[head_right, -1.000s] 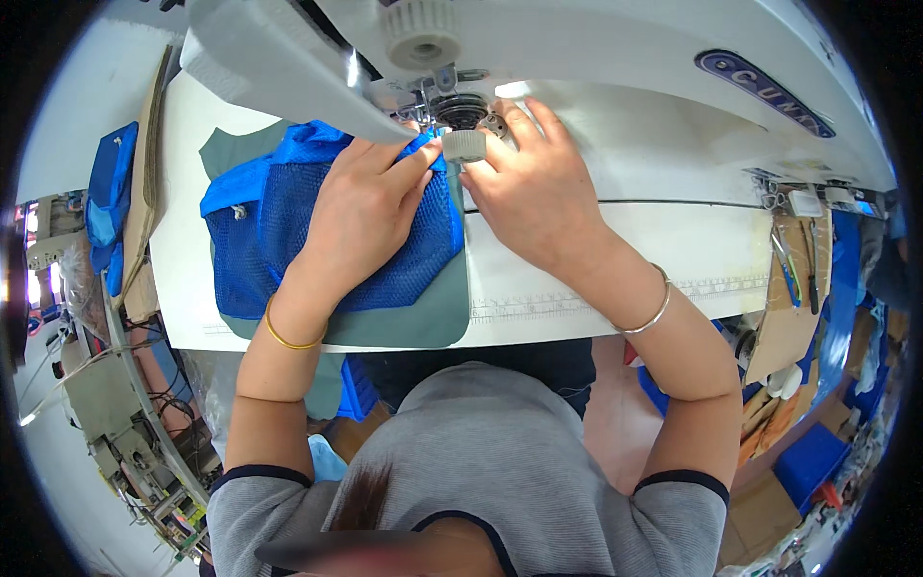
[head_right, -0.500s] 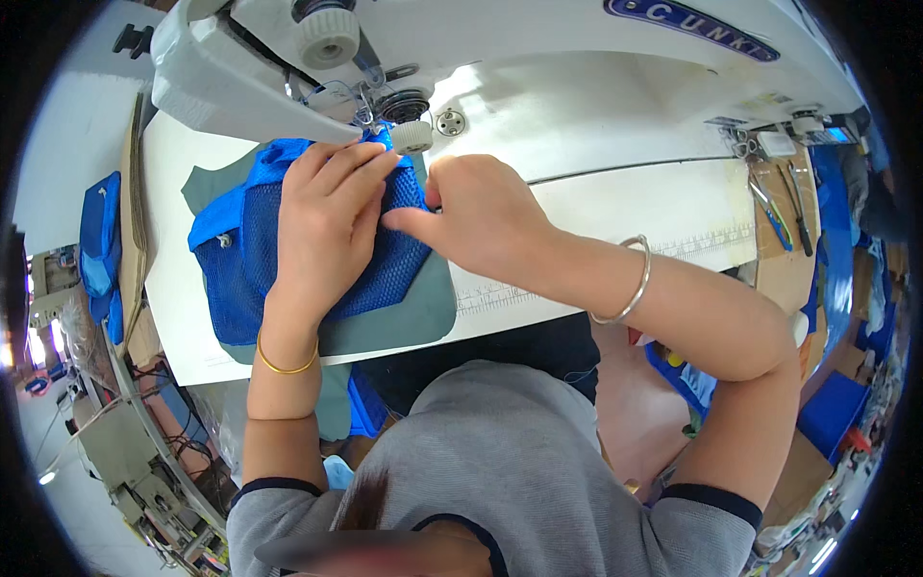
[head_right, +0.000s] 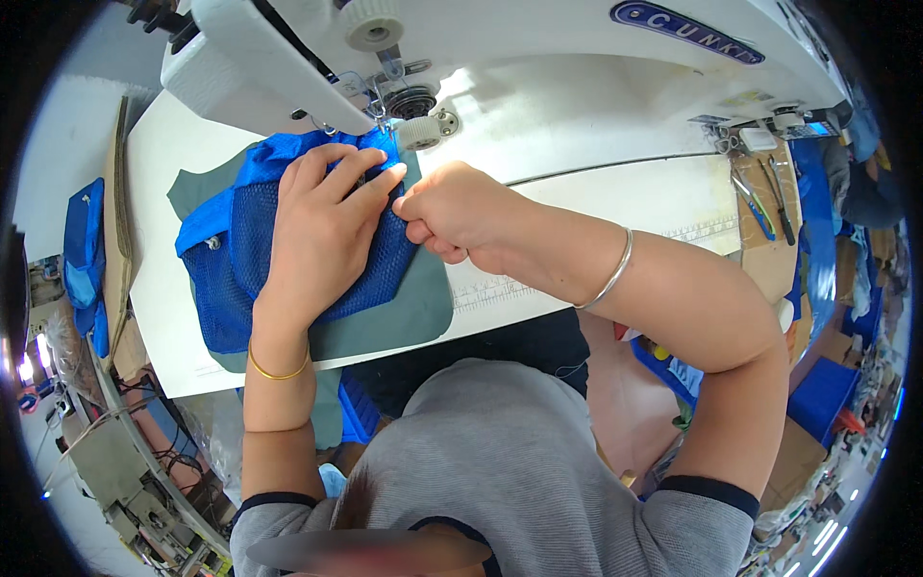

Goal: The person is sewing mesh and leather components together using a sewing machine to assemble a bag or pocket.

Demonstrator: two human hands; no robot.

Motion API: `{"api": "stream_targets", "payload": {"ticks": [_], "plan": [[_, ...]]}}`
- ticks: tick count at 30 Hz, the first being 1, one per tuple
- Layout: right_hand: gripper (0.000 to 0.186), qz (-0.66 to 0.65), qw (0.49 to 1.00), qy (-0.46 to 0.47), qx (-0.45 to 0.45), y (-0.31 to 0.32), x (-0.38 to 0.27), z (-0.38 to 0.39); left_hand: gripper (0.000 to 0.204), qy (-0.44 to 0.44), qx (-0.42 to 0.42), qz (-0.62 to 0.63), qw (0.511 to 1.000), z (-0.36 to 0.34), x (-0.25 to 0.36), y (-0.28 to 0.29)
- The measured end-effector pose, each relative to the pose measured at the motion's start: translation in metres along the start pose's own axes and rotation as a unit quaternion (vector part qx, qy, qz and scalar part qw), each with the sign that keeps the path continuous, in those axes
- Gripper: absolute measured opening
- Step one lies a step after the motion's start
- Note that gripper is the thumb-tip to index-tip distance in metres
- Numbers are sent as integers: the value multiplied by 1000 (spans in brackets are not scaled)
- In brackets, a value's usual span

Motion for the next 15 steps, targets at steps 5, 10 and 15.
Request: {"api": "stream_targets", "payload": {"ticks": [5,10,15], "plan": [[31,-9,1000,-6,-2,-2,3,-1,29,15,-30,-31,999,2,1,-3],[30,91,995,34,21,5,2,-5,31,22,-38,-35,998,4,2,-10],[31,603,694,377,111,-23,-6,56,32,24,-51,-55,997,7,0,-11]]}}
Point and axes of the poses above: each hand's wrist, its own z-axis away from the middle knuckle, its own y-axis out of the back of the hand, x = y × z, the point moved 9 cm from there along -z, towards the middle knuckle, and after that the axes turned 6 degrees about y, right-handed, at the moved point
